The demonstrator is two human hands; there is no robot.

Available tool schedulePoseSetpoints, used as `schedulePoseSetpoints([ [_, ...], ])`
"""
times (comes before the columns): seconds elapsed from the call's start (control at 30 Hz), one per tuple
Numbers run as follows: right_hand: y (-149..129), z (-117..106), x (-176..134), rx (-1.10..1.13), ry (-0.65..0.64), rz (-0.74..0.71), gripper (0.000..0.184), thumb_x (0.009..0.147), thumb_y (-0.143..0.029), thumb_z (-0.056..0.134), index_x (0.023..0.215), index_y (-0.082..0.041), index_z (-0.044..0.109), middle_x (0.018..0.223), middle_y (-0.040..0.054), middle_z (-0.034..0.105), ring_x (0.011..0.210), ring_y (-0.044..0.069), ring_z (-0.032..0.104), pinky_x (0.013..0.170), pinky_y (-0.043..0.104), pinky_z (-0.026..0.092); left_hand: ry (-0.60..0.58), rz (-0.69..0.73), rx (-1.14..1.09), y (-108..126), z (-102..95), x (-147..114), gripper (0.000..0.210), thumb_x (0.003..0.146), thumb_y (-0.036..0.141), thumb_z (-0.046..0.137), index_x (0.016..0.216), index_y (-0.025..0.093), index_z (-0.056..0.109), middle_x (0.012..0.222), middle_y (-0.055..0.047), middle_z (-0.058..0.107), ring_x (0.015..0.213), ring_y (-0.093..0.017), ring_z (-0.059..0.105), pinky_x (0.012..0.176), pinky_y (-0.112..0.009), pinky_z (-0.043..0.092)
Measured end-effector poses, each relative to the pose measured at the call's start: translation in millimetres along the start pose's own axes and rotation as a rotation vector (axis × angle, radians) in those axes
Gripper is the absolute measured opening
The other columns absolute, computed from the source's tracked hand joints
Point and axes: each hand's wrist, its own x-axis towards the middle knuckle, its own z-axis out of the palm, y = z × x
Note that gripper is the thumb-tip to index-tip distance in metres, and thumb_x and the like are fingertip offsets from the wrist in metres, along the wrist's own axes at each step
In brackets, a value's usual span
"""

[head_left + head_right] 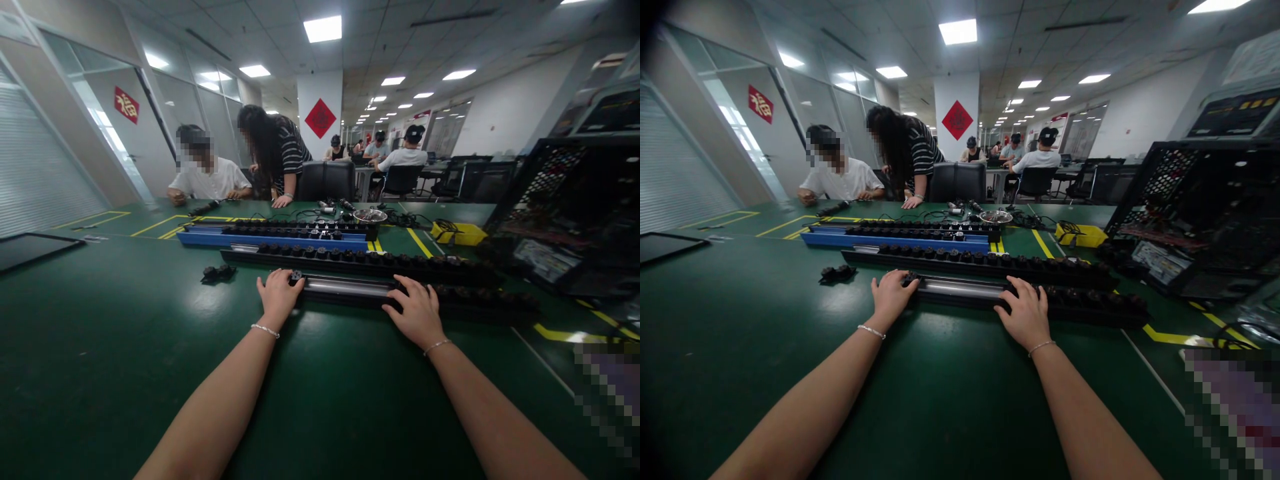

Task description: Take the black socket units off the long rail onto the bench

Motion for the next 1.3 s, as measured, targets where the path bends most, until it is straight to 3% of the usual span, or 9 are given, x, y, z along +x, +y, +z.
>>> schedulePoseSetpoints([
  [0.1,0.7,0.9,-0.2,0.001,0.002,0.001,0.019,0.078,-0.040,0.052,0.085,-0.026,0.063,0.132,0.0053,0.047,0.123,0.028,0.038,0.101,0.060,0.021,0.030,-0.015,-0.007,-4.6,-1.5,1.1,0.025,0.078,0.041,0.057,0.096,0.025,0.065,0.111,-0.004,0.066,0.113,-0.024,0.051,0.107,-0.050,0.021],
  [0.23,1.8,2.3,-0.1,-0.001,0.012,-0.005,0.021,0.078,-0.041,0.053,0.086,-0.026,0.063,0.132,0.0055,0.047,0.122,0.027,0.039,0.102,0.059,0.021,0.021,-0.029,-0.030,-16.5,-4.1,8.1,0.030,0.078,0.038,0.056,0.101,0.021,0.065,0.109,-0.006,0.067,0.106,-0.022,0.056,0.096,-0.035,0.039],
  [0.33,2.0,2.4,0.0,-0.004,0.015,-0.010,0.020,0.078,-0.041,0.053,0.086,-0.026,0.063,0.132,0.0055,0.047,0.122,0.027,0.039,0.102,0.059,0.021,0.015,-0.066,-0.063,-27.3,-4.4,14.4,0.034,0.078,0.038,0.054,0.105,0.019,0.064,0.109,-0.007,0.066,0.105,-0.022,0.057,0.091,-0.031,0.043],
  [0.9,1.2,1.2,-0.2,-0.013,0.027,-0.014,0.019,0.078,-0.039,0.051,0.086,-0.027,0.063,0.131,0.0050,0.049,0.121,0.028,0.041,0.101,0.060,0.023,0.017,-0.304,-0.041,-90.8,-20.6,41.8,0.033,0.079,0.038,0.050,0.102,0.021,0.067,0.101,-0.008,0.068,0.096,-0.024,0.060,0.082,-0.031,0.045],
  [1.17,0.3,-0.9,0.2,-0.019,0.011,-0.010,0.018,0.078,-0.039,0.053,0.086,-0.026,0.063,0.131,0.0060,0.049,0.121,0.027,0.041,0.101,0.059,0.023,0.001,-0.449,0.052,-108.2,-21.4,48.8,0.044,0.076,0.046,0.051,0.110,0.023,0.066,0.112,-0.016,0.063,0.104,-0.037,0.055,0.081,-0.049,0.045],
  [1.3,1.2,-0.2,0.1,-0.016,0.009,-0.013,0.019,0.078,-0.040,0.053,0.086,-0.026,0.063,0.132,0.0057,0.048,0.121,0.027,0.041,0.101,0.059,0.023,-0.008,-0.453,0.104,-123.4,-26.8,56.7,0.046,0.076,0.047,0.051,0.114,0.024,0.063,0.117,-0.014,0.061,0.106,-0.034,0.054,0.085,-0.046,0.045],
])
